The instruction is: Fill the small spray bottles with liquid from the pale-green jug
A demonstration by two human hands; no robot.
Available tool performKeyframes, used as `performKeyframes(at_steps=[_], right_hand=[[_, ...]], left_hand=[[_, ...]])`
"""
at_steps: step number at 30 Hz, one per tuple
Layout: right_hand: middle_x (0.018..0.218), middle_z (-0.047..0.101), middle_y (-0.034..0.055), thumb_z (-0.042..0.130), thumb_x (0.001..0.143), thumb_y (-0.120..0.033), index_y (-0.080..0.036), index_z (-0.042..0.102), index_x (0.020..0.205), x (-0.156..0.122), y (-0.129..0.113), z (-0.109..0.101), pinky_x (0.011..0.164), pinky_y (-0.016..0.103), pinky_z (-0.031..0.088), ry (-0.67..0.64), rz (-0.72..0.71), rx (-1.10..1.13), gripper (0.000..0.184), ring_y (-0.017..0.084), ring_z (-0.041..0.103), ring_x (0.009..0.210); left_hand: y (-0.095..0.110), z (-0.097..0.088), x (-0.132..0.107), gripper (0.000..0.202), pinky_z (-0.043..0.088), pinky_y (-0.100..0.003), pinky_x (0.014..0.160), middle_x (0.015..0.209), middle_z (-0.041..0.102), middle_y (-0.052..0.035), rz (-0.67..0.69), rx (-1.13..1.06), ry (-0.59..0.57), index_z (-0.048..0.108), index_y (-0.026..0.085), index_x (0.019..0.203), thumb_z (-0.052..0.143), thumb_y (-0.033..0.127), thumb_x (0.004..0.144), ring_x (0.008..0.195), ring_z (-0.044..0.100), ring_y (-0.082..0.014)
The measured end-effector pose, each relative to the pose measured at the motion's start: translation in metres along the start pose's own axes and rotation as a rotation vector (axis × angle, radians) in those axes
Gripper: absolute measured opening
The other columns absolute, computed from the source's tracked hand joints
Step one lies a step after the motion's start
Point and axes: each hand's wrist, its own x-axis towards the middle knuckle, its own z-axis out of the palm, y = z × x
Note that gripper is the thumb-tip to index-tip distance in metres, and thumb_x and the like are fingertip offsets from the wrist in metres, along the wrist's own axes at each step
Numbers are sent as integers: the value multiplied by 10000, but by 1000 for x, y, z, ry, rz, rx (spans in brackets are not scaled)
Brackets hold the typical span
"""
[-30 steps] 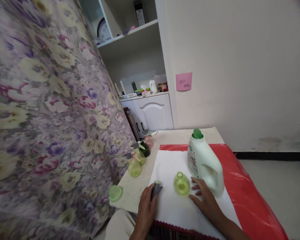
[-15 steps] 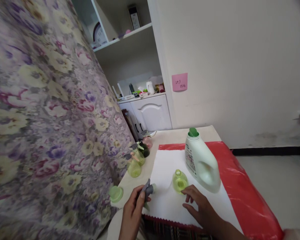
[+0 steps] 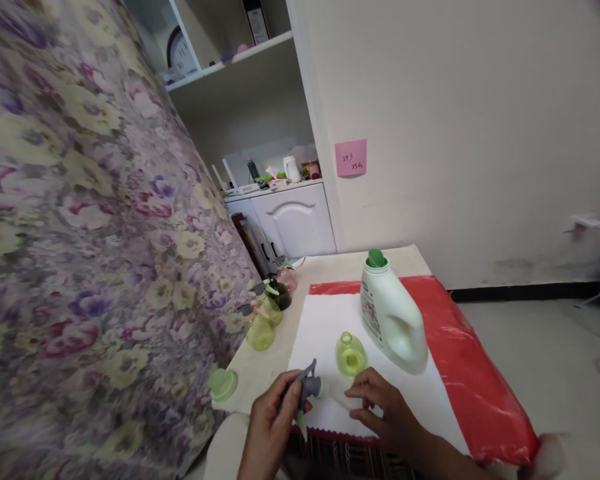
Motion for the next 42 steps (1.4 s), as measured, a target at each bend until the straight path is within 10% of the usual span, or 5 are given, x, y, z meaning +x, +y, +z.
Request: performKeyframes(at_steps=[14, 20, 27, 35, 42], right_hand=[[576, 579, -30, 599, 797, -302, -166, 626, 710, 10, -19, 0, 475, 213, 364, 40, 416, 316, 163, 91, 475, 479], [589, 564, -36, 609, 790, -378, -177, 611, 705, 10, -16, 4, 454, 202, 371, 101, 443, 404, 219, 85, 454, 474], [565, 511, -62, 621, 781, -326, -184, 571, 689, 5, -4, 12, 445, 196, 354, 95, 438, 490, 177, 79, 428, 459], [637, 595, -40, 619, 755, -172, -174, 624, 707, -3, 0, 22, 558, 212, 397, 54, 352, 353, 48, 107, 520, 579], [702, 637, 1, 573, 844, -314, -189, 659, 879, 9, -3, -5, 577, 250, 459, 172, 356, 136, 156, 142, 587, 585]], left_hand=[[-37, 44, 10, 529, 495, -365, 770, 932, 734, -96, -123, -681, 22, 701, 204, 999, 568, 659, 764, 809, 664, -233], [-64, 88, 9, 450, 465, -391, 931, 1022, 739, -105, -223, -744, 45, 734, 202, 986, 843, 400, 596, 1078, 626, -298], [-52, 120, 15, 427, 516, -322, 779, 880, 739, -63, -250, -1011, 79, 677, 198, 979, 840, 364, 620, 823, 692, -211], [-51, 118, 9, 662, 529, -339, 747, 857, 744, -57, -387, -980, 193, 589, 217, 1051, 893, 386, 488, 817, 717, -254], [-20, 73, 28, 575, 502, -277, 681, 706, 687, 16, -231, -756, 289, 596, 181, 1047, 828, 418, 577, 679, 658, -164]])
